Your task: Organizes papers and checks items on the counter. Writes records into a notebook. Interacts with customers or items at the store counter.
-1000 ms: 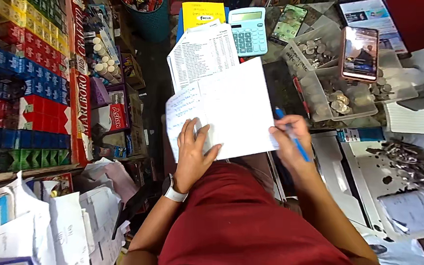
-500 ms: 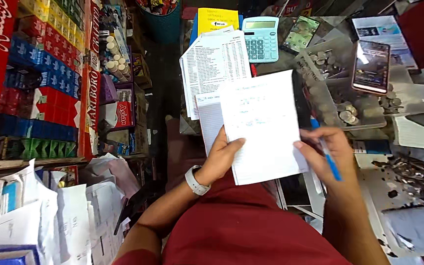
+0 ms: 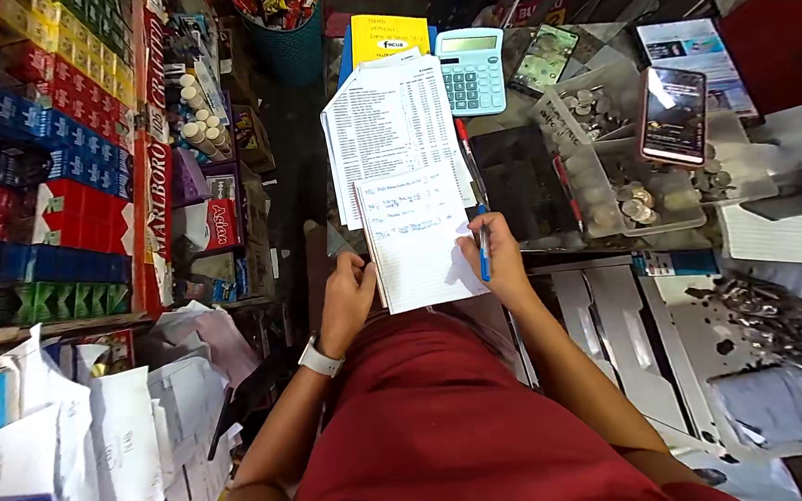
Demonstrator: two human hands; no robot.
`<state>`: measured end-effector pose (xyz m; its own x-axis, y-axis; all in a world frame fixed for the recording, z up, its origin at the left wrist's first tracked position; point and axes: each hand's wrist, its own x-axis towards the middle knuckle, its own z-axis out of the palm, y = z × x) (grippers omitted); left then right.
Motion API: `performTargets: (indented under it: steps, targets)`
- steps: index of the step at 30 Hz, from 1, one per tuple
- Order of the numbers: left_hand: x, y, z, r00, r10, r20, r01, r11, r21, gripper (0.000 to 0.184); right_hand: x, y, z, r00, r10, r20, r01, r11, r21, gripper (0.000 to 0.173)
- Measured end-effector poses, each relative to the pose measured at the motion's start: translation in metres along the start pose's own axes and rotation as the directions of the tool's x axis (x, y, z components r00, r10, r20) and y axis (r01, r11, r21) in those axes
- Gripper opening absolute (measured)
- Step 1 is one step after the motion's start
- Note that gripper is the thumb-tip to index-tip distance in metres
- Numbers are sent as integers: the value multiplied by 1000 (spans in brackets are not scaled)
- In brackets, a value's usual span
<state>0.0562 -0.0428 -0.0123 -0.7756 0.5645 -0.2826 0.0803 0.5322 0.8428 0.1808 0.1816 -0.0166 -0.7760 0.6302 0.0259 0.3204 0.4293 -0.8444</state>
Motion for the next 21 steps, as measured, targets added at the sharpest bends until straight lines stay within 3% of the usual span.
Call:
performTargets:
  steps: [2,4,9,21]
  targets:
    - [-1,-6,-2,997,-38,72,39,999,-16,36,1,-1,1,1000,14,-4,-14,1000,-21,26]
    - [-1,-10,3,996,-23,87,35,988,-148,37,2,0,2,1000,20,-7,-21,1000,-23,26]
    - [3,-3,24,997,66,-49,-81,892,-444,52,1,1,2,1000,3,-29,-4,1000,-24,27]
    - [-7,-18,27,993,117,-6,-103,845,-525,46,-7,-2,5,996,28,-87,-25,999,41,27]
